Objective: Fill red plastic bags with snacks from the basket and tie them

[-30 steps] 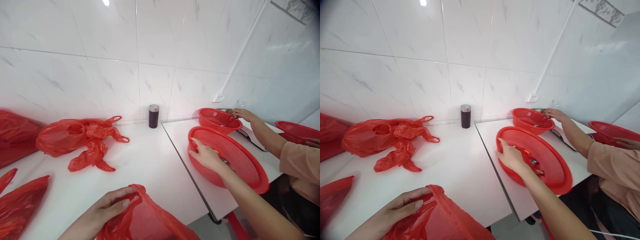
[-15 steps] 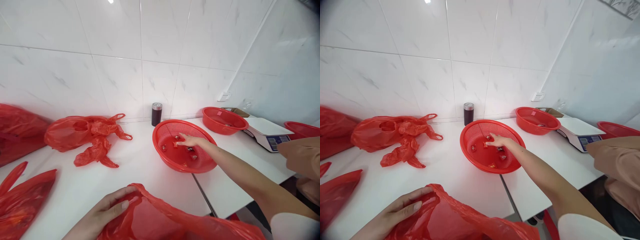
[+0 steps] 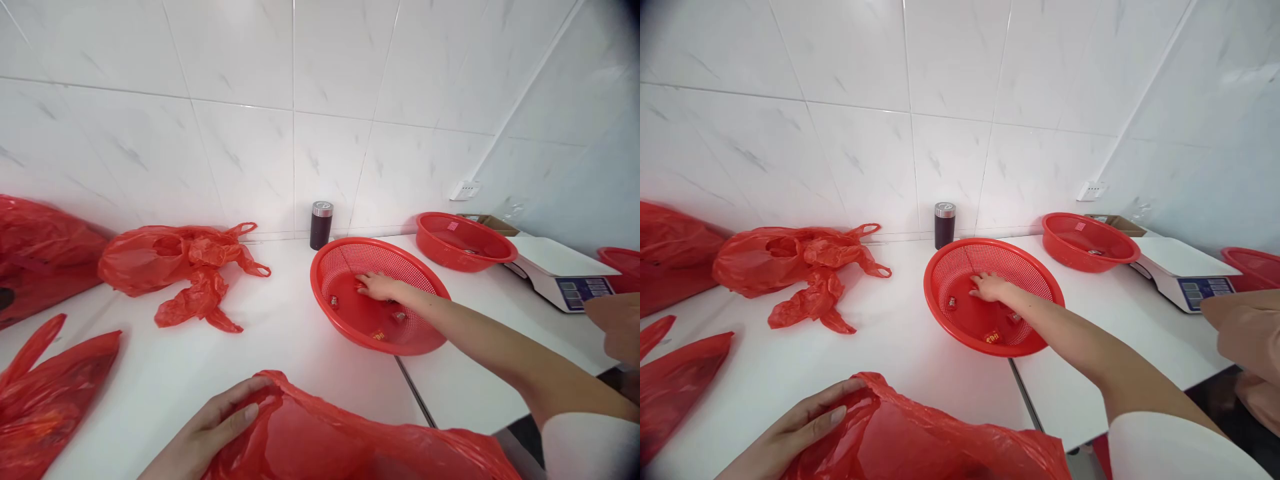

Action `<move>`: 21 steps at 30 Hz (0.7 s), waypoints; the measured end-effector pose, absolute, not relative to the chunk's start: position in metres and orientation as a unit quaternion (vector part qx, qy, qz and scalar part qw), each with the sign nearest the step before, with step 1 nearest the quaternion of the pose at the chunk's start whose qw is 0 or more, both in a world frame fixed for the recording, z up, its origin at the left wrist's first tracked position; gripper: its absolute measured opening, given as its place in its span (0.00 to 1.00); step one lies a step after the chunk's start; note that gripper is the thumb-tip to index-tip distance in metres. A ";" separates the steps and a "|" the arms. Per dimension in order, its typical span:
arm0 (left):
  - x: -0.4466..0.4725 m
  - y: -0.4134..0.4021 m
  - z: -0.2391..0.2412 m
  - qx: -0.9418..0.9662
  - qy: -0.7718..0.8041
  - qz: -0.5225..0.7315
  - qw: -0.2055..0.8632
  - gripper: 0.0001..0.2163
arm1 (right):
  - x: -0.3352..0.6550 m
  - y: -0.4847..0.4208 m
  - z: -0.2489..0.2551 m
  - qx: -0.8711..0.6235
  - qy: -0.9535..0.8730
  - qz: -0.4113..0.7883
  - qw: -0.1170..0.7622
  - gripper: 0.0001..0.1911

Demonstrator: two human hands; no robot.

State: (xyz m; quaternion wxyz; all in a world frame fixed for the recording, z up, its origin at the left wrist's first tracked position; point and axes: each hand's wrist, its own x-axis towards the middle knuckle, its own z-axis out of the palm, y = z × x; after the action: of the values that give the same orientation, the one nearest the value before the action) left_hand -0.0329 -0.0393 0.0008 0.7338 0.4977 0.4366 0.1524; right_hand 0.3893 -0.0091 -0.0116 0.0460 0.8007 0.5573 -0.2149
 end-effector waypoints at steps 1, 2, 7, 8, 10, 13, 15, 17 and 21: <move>-0.033 -0.039 0.001 0.498 0.439 0.154 0.732 0.21 | 0.399 -0.019 -0.006 0.801 0.556 -0.218 0.049 0.35; -0.033 -0.039 0.001 0.497 0.438 0.156 0.733 0.21 | 0.408 -0.029 -0.001 0.802 0.551 -0.225 0.054 0.33; -0.033 -0.036 -0.002 0.491 0.453 0.167 0.726 0.22 | 0.412 -0.081 0.010 0.794 0.532 -0.283 0.078 0.35; -0.033 -0.035 -0.003 0.494 0.457 0.170 0.720 0.22 | 0.404 -0.090 0.010 0.789 0.534 -0.292 0.079 0.37; -0.032 -0.034 -0.006 0.506 0.458 0.168 0.711 0.22 | 0.382 -0.102 0.011 0.781 0.543 -0.299 0.075 0.41; -0.029 -0.036 -0.006 0.513 0.467 0.163 0.702 0.22 | 0.350 -0.109 0.013 0.785 0.542 -0.292 0.069 0.37; -0.027 -0.040 -0.004 0.504 0.476 0.164 0.702 0.22 | 0.338 -0.106 0.013 0.796 0.527 -0.290 0.069 0.31; -0.026 -0.045 -0.001 0.498 0.481 0.167 0.702 0.23 | 0.335 -0.101 0.011 0.799 0.518 -0.298 0.066 0.23; -0.028 -0.048 0.002 0.512 0.494 0.192 0.676 0.24 | 0.345 -0.086 0.003 0.780 0.528 -0.333 0.037 0.14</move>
State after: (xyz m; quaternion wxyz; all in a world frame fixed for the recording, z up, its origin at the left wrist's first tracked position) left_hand -0.0281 -0.0483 0.0022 0.6760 0.5117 0.4942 0.1924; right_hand 0.3454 -0.0861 0.0029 0.0372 0.7802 0.5283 -0.3327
